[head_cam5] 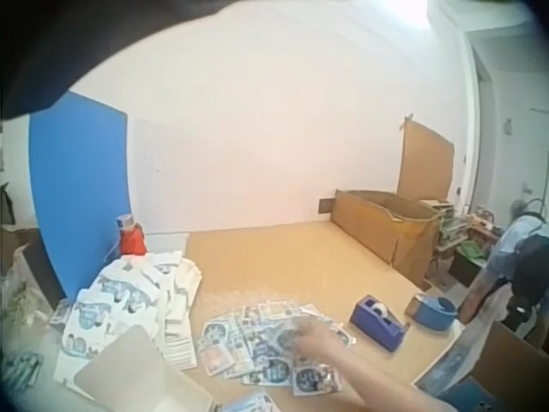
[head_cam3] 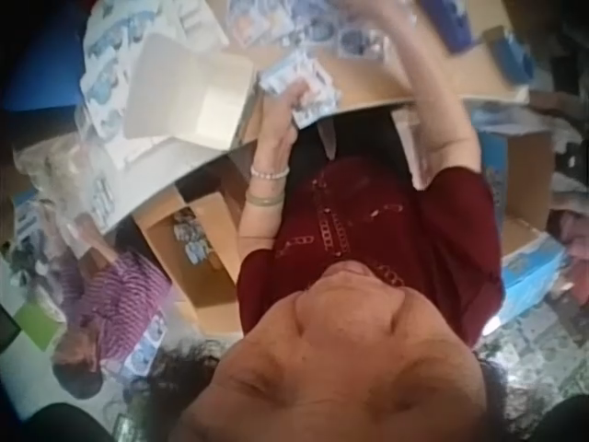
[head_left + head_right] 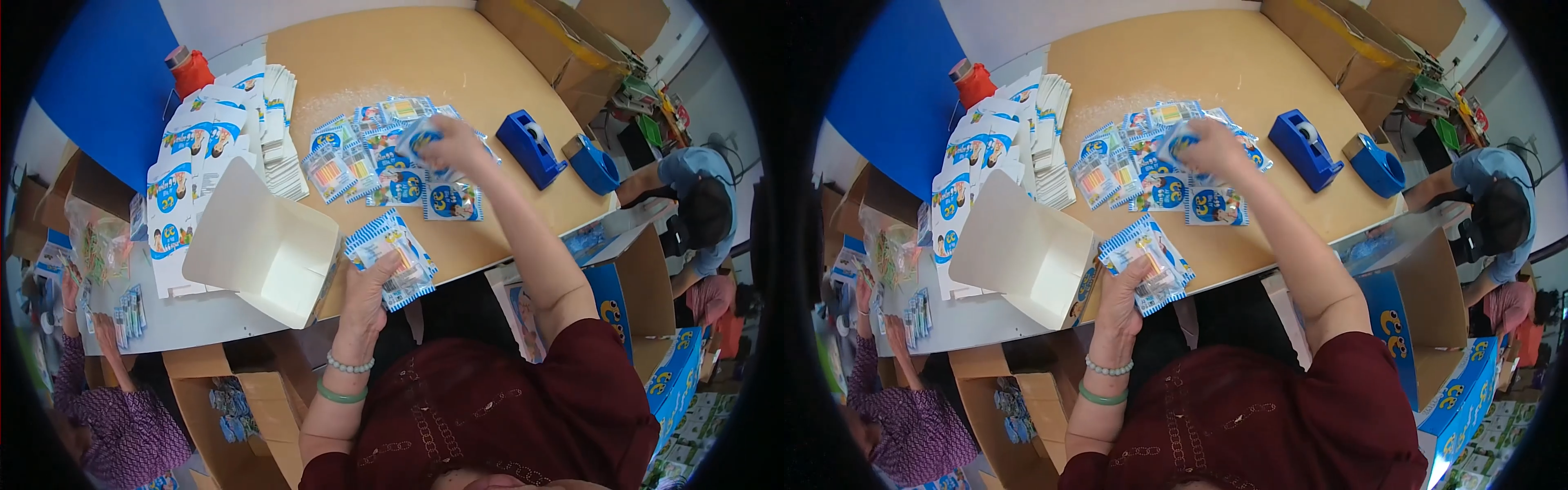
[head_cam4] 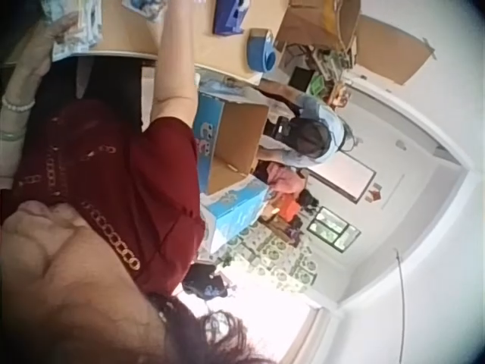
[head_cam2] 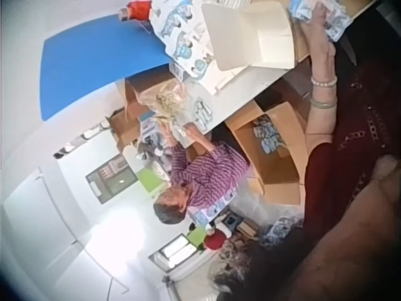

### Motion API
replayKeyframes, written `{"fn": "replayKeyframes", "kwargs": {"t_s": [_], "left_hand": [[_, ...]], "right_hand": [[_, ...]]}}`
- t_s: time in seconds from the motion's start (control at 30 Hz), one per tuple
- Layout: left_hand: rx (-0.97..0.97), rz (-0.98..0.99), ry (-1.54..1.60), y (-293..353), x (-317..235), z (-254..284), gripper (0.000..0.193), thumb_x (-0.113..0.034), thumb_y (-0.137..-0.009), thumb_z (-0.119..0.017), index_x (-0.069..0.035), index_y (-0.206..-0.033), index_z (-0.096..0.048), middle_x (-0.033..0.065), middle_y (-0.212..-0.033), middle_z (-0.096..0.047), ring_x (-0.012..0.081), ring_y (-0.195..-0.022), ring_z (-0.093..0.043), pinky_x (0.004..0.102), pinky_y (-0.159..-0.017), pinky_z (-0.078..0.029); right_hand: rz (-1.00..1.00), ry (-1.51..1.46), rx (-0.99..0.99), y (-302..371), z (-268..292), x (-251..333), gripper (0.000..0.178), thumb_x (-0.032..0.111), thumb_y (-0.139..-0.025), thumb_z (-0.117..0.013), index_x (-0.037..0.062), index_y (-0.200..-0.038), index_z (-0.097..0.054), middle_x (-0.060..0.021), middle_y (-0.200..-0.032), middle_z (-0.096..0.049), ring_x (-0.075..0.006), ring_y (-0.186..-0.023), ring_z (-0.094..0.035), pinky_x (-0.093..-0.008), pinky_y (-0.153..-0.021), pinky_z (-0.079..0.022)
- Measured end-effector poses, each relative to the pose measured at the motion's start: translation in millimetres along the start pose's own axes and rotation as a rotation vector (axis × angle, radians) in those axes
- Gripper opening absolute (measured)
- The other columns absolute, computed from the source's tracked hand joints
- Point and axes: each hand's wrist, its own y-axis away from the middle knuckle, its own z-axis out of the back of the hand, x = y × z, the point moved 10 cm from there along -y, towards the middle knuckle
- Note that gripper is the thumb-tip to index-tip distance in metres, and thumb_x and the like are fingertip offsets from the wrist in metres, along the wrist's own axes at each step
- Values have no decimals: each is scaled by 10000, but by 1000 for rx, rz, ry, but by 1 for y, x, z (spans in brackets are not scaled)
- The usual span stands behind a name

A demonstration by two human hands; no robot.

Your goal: The person folds a flat cardboard sheet into a small box, packs pouches into the box, closes the box flaps, and places the filled boxes into a larger shipping carton.

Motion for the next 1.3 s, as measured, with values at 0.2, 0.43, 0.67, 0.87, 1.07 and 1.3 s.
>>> {"fn": "replayKeyframes", "kwargs": {"t_s": [0.2,0.43,0.67,0.87,1.07,1.3], "left_hand": [[36,60,-3,1,5,1,443,-72,-827,-696,15,-1222,-515,138,-1121,-637,228,-953,-664,367,-817,-570],[16,59,-19,-2,6,3,420,-82,-829,-702,10,-1200,-528,127,-1097,-644,214,-935,-666,356,-805,-570],[51,45,16,-1,2,-3,388,-91,-835,-705,3,-1174,-541,114,-1063,-653,194,-907,-667,341,-794,-568],[57,47,20,1,3,0,401,-95,-836,-706,-4,-1187,-534,109,-1079,-647,194,-933,-660,337,-811,-561],[35,45,-6,0,7,6,451,-86,-836,-694,2,-1236,-504,129,-1127,-634,224,-976,-658,360,-831,-565],[36,70,3,-2,8,5,435,-101,-829,-719,-15,-1205,-517,104,-1101,-639,196,-971,-648,338,-836,-550]], "right_hand": [[-360,-607,475,-48,-17,-5,337,144,-728,-740,12,-1024,-645,-53,-743,-666,-108,-618,-622,-241,-571,-512],[-8,181,92,-17,-55,54,344,151,-714,-707,38,-1036,-656,-141,-855,-667,-256,-774,-653,-345,-700,-524],[1,-318,-71,-40,7,10,293,122,-705,-687,55,-986,-638,-138,-898,-661,-271,-863,-647,-363,-759,-515],[51,-59,337,-66,48,29,284,48,-698,-647,30,-979,-617,-89,-863,-658,-179,-778,-638,-304,-689,-514],[117,212,698,-93,-27,39,340,43,-649,-669,37,-989,-648,-99,-847,-673,-190,-742,-642,-306,-649,-508],[-248,-396,531,-99,-23,-10,337,62,-720,-671,19,-1050,-620,-100,-890,-679,-205,-798,-658,-325,-715,-529]]}}
